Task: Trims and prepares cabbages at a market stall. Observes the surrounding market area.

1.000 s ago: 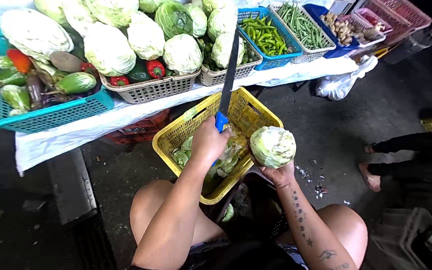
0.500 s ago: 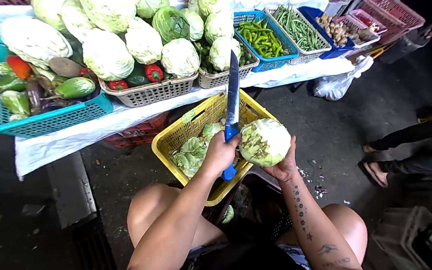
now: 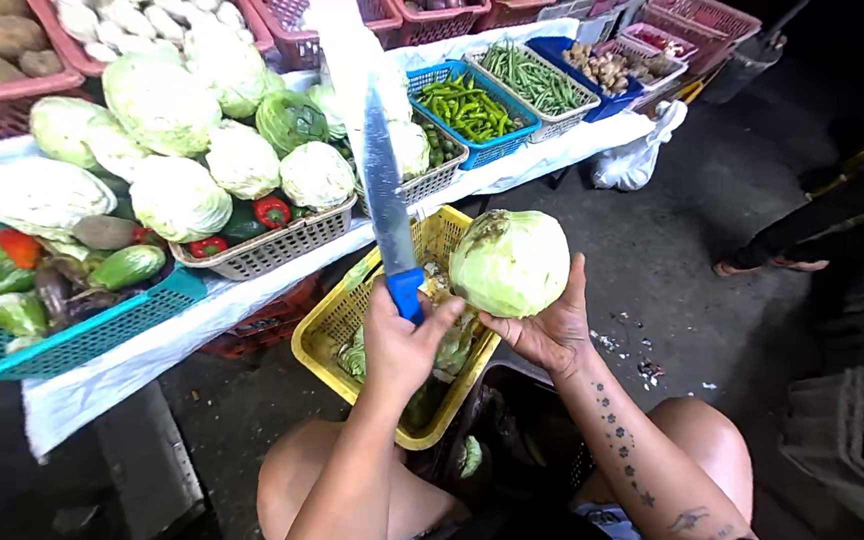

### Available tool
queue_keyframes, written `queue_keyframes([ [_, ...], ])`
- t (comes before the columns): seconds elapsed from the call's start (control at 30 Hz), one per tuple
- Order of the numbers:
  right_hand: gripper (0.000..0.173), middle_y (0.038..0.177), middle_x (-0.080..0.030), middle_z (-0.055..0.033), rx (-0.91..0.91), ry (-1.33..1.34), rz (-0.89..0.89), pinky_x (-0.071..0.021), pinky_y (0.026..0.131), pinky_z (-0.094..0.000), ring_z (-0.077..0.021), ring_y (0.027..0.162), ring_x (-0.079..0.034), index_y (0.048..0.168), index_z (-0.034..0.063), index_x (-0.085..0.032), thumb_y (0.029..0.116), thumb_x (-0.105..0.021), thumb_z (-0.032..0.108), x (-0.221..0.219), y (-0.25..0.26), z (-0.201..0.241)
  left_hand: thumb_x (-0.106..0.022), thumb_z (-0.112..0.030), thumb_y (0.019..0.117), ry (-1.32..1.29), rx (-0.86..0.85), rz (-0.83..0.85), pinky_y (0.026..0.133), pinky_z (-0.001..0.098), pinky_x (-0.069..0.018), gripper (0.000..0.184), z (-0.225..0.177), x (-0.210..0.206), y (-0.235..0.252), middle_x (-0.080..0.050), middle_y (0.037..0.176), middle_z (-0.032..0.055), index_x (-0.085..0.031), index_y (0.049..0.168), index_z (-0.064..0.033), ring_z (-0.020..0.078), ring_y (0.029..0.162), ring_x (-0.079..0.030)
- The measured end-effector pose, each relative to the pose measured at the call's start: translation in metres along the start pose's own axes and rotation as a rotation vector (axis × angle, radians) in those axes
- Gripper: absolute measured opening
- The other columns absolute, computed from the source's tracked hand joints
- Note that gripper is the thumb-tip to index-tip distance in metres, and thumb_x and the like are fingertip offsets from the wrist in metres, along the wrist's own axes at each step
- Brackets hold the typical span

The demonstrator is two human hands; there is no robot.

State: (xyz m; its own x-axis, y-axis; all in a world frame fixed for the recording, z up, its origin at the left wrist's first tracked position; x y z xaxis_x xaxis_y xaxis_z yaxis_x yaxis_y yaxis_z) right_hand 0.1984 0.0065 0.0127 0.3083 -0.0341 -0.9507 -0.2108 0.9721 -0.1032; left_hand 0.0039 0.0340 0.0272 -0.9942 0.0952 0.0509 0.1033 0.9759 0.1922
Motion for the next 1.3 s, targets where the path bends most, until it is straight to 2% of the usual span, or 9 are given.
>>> queue_keyframes([
  [0.17, 0.097, 0.143, -0.053, -0.0237, -0.020, -0.070, -0.211, -0.0544, 0.096, -0.0604, -0.0429, 0.123, -0.060, 0.152, 0.0210, -0.039, 0.0823, -0.046, 0.088, 0.013, 0.009, -0.022, -0.094, -0.045, 0.0688, 0.163, -0.074, 0.023, 0.058, 0.0225, -0.0546, 0.079, -0.006, -0.009, -0.007, -0.061, 0.078, -0.0042, -0.049, 0.121, -0.0053, 0.0045, 0.064, -0.059],
  [0.3, 0.095, 0.137, -0.058, -0.0209, -0.061, -0.086, -0.324, -0.0552, 0.095, -0.0553, -0.0372, 0.119, -0.062, 0.150, 0.0221, -0.042, 0.0831, -0.039, 0.089, 0.016, 0.013, -0.036, -0.093, -0.053, 0.0646, 0.489, 0.033, 0.005, 0.066, 0.0359, -0.0564, 0.089, 0.007, -0.017, -0.006, -0.062, 0.080, 0.0001, -0.052, 0.127, -0.0045, 0.0133, 0.069, -0.061],
  [0.53, 0.097, 0.150, -0.048, -0.0212, -0.140, -0.051, -0.433, -0.0512, 0.103, -0.0603, -0.0417, 0.132, -0.054, 0.156, 0.0226, -0.035, 0.0842, -0.041, 0.088, 0.018, 0.003, -0.030, -0.087, -0.038, 0.0819, 0.480, -0.020, 0.127, 0.059, 0.0342, -0.0545, 0.055, 0.003, 0.012, 0.013, -0.062, 0.073, -0.0006, -0.061, 0.119, -0.0090, 0.0122, 0.062, -0.059],
  [0.63, 0.098, 0.152, -0.046, -0.0211, -0.123, -0.040, -0.472, -0.0510, 0.103, -0.0612, -0.0423, 0.134, -0.053, 0.157, 0.0234, -0.033, 0.0840, -0.040, 0.089, 0.017, -0.003, -0.027, -0.089, -0.033, 0.0809, 0.353, -0.016, 0.100, 0.056, 0.0273, -0.0519, 0.052, 0.007, 0.013, 0.014, -0.059, 0.072, -0.0032, -0.057, 0.116, -0.0108, 0.0086, 0.060, -0.056],
  [0.83, 0.095, 0.152, -0.047, -0.0196, -0.078, -0.123, -0.535, -0.0524, 0.102, -0.0602, -0.0417, 0.132, -0.055, 0.157, 0.0249, -0.032, 0.0853, -0.042, 0.087, 0.016, -0.008, -0.018, -0.087, -0.036, 0.0817, 0.258, 0.083, 0.089, 0.058, 0.0270, -0.0557, 0.048, 0.010, -0.005, 0.007, -0.064, 0.078, -0.0032, -0.059, 0.111, -0.0111, 0.0079, 0.062, -0.062],
  [1.0, 0.089, 0.149, -0.049, -0.0213, -0.014, -0.357, -0.352, -0.0528, 0.102, -0.0609, -0.0418, 0.130, -0.056, 0.156, 0.0206, -0.033, 0.0904, -0.042, 0.080, 0.011, -0.016, -0.006, -0.066, -0.046, 0.0956, -0.084, 0.163, 0.061, 0.050, 0.0290, -0.0583, 0.047, 0.020, -0.013, 0.001, -0.069, 0.083, 0.0042, -0.058, 0.120, -0.0071, 0.0132, 0.054, -0.063],
  [1.13, 0.099, 0.146, -0.051, -0.0225, 0.008, -0.229, -0.294, -0.0541, 0.098, -0.0615, -0.0432, 0.126, -0.059, 0.154, 0.0209, -0.037, 0.0812, -0.047, 0.088, 0.020, -0.022, 0.005, -0.049, -0.053, 0.1027, -0.332, 0.321, 0.084, 0.047, 0.0253, -0.0544, 0.049, 0.020, -0.006, 0.004, -0.069, 0.088, 0.0069, -0.052, 0.123, -0.0077, 0.0119, 0.050, -0.058],
  [1.23, 0.102, 0.142, -0.054, -0.0230, 0.052, -0.233, -0.330, -0.0566, 0.093, -0.0596, -0.0424, 0.120, -0.062, 0.150, 0.0197, -0.042, 0.0785, -0.043, 0.092, 0.046, -0.033, 0.020, -0.058, -0.048, 0.1016, -0.301, 0.404, 0.086, 0.046, 0.0270, -0.0542, 0.045, 0.029, 0.000, 0.007, -0.060, 0.071, 0.0052, -0.056, 0.118, -0.0064, 0.0136, 0.049, -0.057],
  [1.3, 0.101, 0.143, -0.054, -0.0223, 0.082, -0.263, -0.368, -0.0560, 0.094, -0.0592, -0.0413, 0.122, -0.061, 0.150, 0.0191, -0.042, 0.0788, -0.045, 0.091, 0.071, -0.044, 0.033, -0.066, -0.050, 0.0967, -0.199, 0.440, 0.099, 0.048, 0.0294, -0.0554, 0.047, 0.037, -0.001, 0.006, -0.059, 0.070, 0.0050, -0.057, 0.116, -0.0080, 0.0152, 0.051, -0.058],
])
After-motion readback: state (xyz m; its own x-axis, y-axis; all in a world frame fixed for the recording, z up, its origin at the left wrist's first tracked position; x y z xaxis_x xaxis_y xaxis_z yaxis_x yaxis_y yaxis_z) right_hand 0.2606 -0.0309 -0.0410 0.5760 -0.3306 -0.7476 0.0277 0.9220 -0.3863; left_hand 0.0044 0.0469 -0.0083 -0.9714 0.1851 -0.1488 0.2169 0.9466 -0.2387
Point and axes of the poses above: each hand's wrist, its own y-axis towards the middle knuckle, its own x-axis out of the back of the hand, z = x × y, the point moved 4 cm from there along y, towards the middle knuckle
